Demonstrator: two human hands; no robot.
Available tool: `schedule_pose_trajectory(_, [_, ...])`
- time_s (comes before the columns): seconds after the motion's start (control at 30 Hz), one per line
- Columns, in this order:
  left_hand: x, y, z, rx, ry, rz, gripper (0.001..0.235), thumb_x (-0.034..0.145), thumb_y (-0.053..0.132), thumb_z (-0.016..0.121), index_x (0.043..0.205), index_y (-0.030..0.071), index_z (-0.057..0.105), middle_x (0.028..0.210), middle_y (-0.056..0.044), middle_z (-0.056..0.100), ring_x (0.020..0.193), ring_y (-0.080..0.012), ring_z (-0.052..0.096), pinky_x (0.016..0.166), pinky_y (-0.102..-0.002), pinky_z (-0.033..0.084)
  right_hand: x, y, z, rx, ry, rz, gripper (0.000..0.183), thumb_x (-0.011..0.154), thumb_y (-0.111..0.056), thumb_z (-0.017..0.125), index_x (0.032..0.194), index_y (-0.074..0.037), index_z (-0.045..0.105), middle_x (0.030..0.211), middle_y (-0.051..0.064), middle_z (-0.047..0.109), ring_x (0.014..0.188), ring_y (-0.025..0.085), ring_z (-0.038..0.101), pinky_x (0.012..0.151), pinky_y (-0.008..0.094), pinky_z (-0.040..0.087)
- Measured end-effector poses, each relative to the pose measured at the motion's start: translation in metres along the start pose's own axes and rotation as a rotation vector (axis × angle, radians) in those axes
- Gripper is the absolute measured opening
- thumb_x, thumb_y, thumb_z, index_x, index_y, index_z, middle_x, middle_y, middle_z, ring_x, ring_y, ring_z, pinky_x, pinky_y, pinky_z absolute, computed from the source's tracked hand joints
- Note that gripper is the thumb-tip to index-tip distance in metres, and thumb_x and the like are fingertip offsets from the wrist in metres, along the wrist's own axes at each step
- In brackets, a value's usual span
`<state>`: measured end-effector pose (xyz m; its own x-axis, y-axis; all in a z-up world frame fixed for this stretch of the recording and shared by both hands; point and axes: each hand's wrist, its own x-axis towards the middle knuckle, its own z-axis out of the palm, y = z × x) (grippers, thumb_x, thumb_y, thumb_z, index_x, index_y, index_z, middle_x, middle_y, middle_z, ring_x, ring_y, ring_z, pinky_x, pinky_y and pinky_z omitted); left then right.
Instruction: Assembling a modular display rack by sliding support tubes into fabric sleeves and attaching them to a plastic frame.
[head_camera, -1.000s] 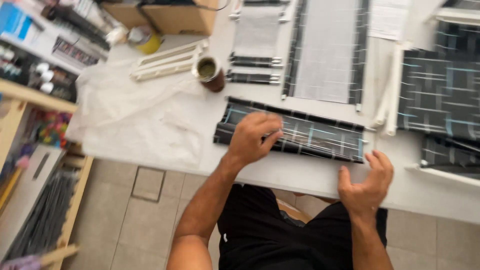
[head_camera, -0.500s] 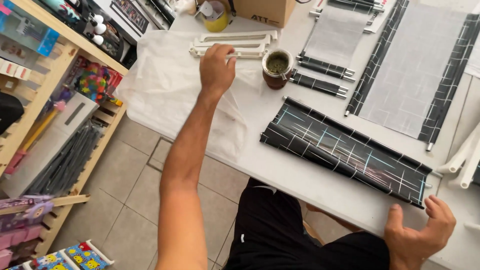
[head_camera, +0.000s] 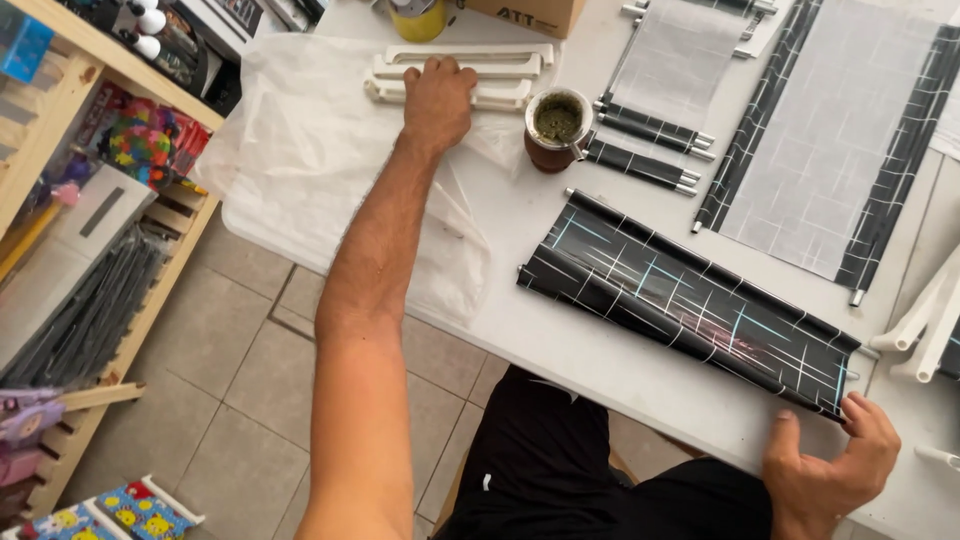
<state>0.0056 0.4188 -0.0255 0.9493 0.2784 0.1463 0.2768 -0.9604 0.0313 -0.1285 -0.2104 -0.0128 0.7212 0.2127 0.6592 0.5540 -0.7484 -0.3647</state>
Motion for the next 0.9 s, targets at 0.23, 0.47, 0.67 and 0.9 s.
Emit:
schedule_pose_trajectory(0.23, [-0.008,-0.007,0.023,0.198,0.290,0.146,0.027,0.084,-0.003,0.056,0.098,0.013,0.074,0.097,-0.009,0.062,0.088,-0.0294,0.055,0.077,-0.048,0.046,0.001,-0.004,-0.003,0.003,-0.021,0.026,0.051,0.085,0.012,0.083,0.131,0.023,0.063,0.133,0.038,0.065,0.126,0.052,0.063,0.101,0.054,0.053])
schedule_pose_trajectory(0.47, [-0.007,-0.011,0.010,0.207,0.501,0.144,0.025,0.077,-0.001,0.053,0.090,0.014,0.068,0.088,-0.004,0.059,0.076,-0.0247,0.052,0.068,-0.040,0.042,0.001,-0.003,-0.002,0.003,-0.002,0.013,0.051,0.085,0.012,0.082,0.131,0.023,0.063,0.133,0.038,0.066,0.125,0.052,0.064,0.099,0.054,0.054])
schedule_pose_trajectory(0.67, [-0.060,0.043,-0.131,-0.133,0.812,0.112,0.011,0.093,0.001,0.052,0.094,0.011,0.057,0.092,-0.004,0.050,0.078,-0.0247,0.050,0.064,-0.039,0.040,0.006,-0.008,-0.006,0.013,0.005,0.047,0.051,0.084,0.010,0.081,0.130,0.021,0.063,0.132,0.036,0.065,0.124,0.050,0.063,0.098,0.054,0.052])
schedule_pose_trajectory(0.9, [-0.246,0.148,-0.215,-0.915,0.816,0.163,0.022,0.102,0.019,0.058,0.104,-0.002,0.061,0.090,-0.014,0.061,0.080,-0.0273,0.057,0.076,-0.039,0.047,0.012,-0.011,-0.015,0.081,0.103,0.066,0.045,0.085,0.007,0.079,0.124,0.018,0.061,0.125,0.034,0.063,0.117,0.048,0.062,0.105,0.055,0.053])
